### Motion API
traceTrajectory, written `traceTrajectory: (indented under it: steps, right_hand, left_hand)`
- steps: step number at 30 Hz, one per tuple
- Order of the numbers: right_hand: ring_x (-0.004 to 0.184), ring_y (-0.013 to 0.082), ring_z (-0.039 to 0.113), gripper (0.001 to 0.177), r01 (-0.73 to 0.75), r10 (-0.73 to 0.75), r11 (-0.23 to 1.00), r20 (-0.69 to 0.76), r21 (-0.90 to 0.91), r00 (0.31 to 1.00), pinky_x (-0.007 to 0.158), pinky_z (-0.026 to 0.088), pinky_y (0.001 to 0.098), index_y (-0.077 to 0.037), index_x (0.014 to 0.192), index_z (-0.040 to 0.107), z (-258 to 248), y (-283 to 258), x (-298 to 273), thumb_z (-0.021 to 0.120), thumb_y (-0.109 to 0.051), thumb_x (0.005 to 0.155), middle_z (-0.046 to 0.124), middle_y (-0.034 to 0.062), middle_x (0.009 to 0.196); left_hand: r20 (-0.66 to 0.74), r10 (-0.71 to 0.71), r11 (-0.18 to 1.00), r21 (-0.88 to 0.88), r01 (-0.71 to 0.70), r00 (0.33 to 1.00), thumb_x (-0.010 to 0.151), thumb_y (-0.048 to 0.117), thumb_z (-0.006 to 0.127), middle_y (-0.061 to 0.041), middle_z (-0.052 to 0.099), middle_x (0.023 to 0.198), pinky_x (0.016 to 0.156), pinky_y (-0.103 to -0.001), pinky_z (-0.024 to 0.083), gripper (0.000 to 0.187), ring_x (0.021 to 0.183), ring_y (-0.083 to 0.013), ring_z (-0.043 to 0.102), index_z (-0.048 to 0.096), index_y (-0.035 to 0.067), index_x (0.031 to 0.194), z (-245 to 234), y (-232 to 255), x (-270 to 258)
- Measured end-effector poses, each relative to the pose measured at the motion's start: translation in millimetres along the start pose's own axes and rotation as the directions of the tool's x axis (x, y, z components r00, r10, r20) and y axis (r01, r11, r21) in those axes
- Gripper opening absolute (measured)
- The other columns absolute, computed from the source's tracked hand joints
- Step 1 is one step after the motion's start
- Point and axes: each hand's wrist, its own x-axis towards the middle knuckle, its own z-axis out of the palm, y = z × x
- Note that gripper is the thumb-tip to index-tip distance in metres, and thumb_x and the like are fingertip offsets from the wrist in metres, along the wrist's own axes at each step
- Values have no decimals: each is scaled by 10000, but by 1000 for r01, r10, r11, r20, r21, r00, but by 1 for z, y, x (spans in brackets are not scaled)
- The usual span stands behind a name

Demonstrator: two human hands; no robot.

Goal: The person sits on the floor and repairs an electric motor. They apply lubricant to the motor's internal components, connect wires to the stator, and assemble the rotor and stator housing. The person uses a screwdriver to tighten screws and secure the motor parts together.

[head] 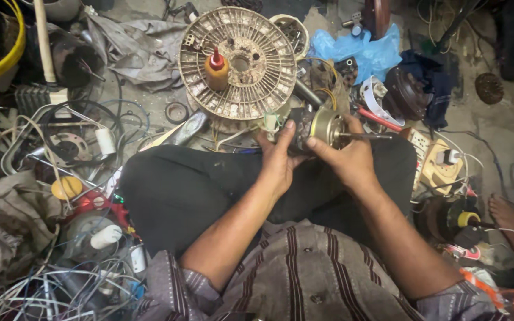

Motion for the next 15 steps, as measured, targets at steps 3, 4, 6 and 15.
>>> traceTrajectory:
  steps: [3, 4, 6, 15]
  right_hand:
    - [1127, 225, 684, 934, 69, -75, 985, -35, -158, 997, 970, 549, 338, 37, 1419, 496, 0, -3, -4, 936, -361, 698, 689, 159, 1247]
    - [1141, 228, 681, 940, 87, -100, 970, -48, -225, 994, 979, 542, 338, 39, 1415, 495, -2, -4, -5, 942, -361, 692, 686, 165, 1250]
    - [1175, 241, 664, 978, 159, -155, 960, 32, -231, 987, 995, 534, 343, 33, 1451, 469, -6, -9, -1, 944, -366, 695, 667, 180, 1286]
    - [1229, 238, 620, 959, -35, 7, 998, 449, 56, 893, 997, 542, 414, -112, 1605, 308, -62, -20, 6, 785, -57, 775, 547, 185, 1411]
  left_hand:
    - [32, -65, 996, -58, 67, 997, 867, 395, 728, -156, 490, 1421, 855, -549, 620, 854, 1200, -319, 621, 146, 213, 1466, -2, -6, -3]
    - [34, -98, 992, -70, 101, 995, 872, 401, 717, -166, 501, 1415, 866, -561, 614, 848, 1200, -329, 624, 132, 220, 1458, -3, -8, -3]
    - [41, -147, 986, -76, 149, 988, 883, 424, 694, -170, 516, 1415, 889, -574, 601, 823, 1204, -337, 630, 138, 221, 1455, -6, -10, -1]
    - [202, -207, 969, -93, 229, 957, 964, 579, 579, -144, 540, 1464, 975, -578, 553, 765, 1259, -335, 611, 335, 130, 1532, -22, -20, 11]
